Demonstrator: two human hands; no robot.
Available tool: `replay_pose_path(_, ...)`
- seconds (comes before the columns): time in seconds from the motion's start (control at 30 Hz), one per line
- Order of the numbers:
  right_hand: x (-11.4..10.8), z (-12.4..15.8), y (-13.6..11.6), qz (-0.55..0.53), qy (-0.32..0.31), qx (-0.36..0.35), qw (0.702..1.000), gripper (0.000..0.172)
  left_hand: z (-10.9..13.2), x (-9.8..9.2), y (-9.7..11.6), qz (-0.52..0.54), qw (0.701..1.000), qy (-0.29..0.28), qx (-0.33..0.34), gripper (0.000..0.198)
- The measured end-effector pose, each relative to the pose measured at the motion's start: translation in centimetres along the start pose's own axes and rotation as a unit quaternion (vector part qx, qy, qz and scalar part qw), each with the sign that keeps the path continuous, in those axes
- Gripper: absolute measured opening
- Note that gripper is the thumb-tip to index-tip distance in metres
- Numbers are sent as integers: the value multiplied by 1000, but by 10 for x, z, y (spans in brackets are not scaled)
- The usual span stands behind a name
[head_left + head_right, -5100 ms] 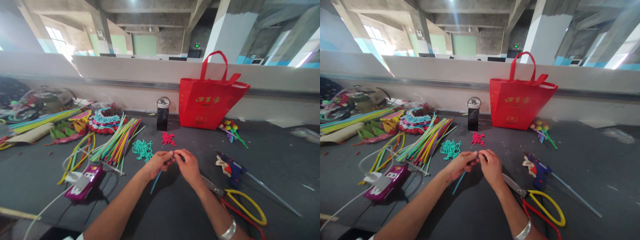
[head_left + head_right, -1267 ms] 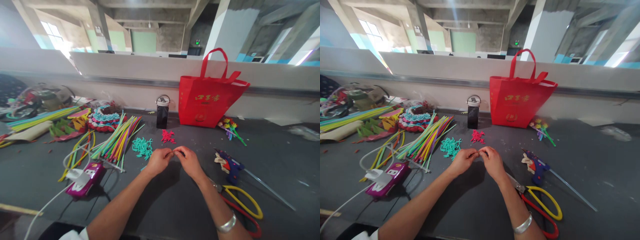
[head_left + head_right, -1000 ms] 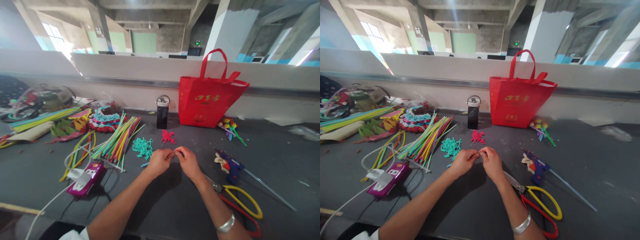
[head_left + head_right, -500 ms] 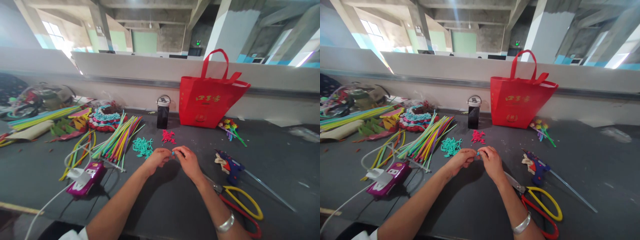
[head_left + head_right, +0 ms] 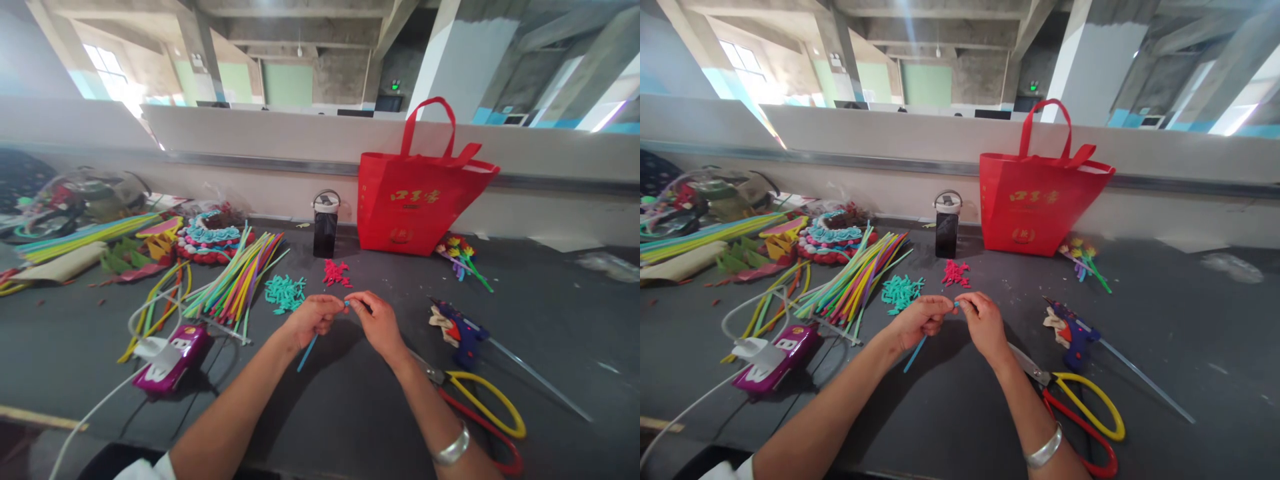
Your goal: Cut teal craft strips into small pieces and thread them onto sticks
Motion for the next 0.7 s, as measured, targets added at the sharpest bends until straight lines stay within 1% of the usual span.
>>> replay_pose_path(0.13,-3,0,-1,-8,10,10,1000,22,1,0,2,-15,1000,23,8,29)
replay_pose_path(0.37,-5,0,-2,2,19,4,1000,23,0,1,1,-36,999,35,10,28)
replay_pose_path(0.53,-4,0,-1,-15,20,14,1000,20,0,3,2,-54,998,21,7,25)
replay_pose_path(0.7,-5,-1,-3,-26,16,11,999,20,-1,1,1,-60,998,23,12,30)
Point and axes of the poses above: each hand's wrist, its own z-axis away from the middle knuckle, its own x-axis out of the palm, y = z × x, the point moved 9 cm from there along -z, towards the middle knuckle, and after that the axes turned 7 degrees about -z, right-handed, at the moved point
